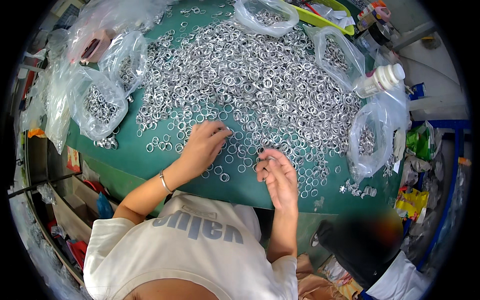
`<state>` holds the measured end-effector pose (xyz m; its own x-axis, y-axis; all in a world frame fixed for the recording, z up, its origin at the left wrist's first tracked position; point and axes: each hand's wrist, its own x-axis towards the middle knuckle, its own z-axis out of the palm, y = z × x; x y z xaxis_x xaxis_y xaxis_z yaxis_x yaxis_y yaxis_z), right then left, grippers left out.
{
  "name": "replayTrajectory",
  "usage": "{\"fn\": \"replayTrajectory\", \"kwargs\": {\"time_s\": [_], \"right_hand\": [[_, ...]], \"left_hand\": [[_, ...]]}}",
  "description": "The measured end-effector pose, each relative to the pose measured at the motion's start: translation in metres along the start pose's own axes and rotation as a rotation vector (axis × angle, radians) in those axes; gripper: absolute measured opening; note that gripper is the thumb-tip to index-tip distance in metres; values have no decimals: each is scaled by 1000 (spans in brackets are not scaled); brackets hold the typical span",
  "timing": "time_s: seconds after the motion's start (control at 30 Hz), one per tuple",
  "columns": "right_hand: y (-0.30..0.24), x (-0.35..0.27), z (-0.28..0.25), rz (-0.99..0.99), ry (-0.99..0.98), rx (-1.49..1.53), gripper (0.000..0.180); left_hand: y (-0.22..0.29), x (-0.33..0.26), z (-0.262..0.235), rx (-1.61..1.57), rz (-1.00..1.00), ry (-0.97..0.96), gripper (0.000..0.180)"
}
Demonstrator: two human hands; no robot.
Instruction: The person picks up small metal rings and star-shaped charms from a large pile on a workbench, sorting them into groups by hand.
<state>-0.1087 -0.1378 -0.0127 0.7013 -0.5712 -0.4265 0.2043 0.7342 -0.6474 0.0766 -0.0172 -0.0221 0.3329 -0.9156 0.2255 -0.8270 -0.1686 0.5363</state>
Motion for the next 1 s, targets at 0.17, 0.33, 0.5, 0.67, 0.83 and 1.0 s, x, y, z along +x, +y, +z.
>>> {"fn": "replayTrajectory", "kwargs": {"time_s": [0.17,0.33,0.5,0.67,0.83,1.0], "right_hand": [[-12,-12,-21,-154,233,-316,15],[-22,-11,-25,-623,334,-1195,22],[-20,15,4,-789,238,-1755,24],[-23,9,-19,-702,265,-1693,16],[-35,-4,-29,-639,316,-1655,14],[-25,18,0,-826,346,-1683,13]], "left_hand": [[5,21,19,79,13,-92,22],[4,25,13,-43,11,-74,25],[9,25,18,-27,55,-100,25],[3,28,23,-30,106,-115,18],[4,22,21,-343,-28,59,8],[8,24,6,-1363,-480,-86,6]]}}
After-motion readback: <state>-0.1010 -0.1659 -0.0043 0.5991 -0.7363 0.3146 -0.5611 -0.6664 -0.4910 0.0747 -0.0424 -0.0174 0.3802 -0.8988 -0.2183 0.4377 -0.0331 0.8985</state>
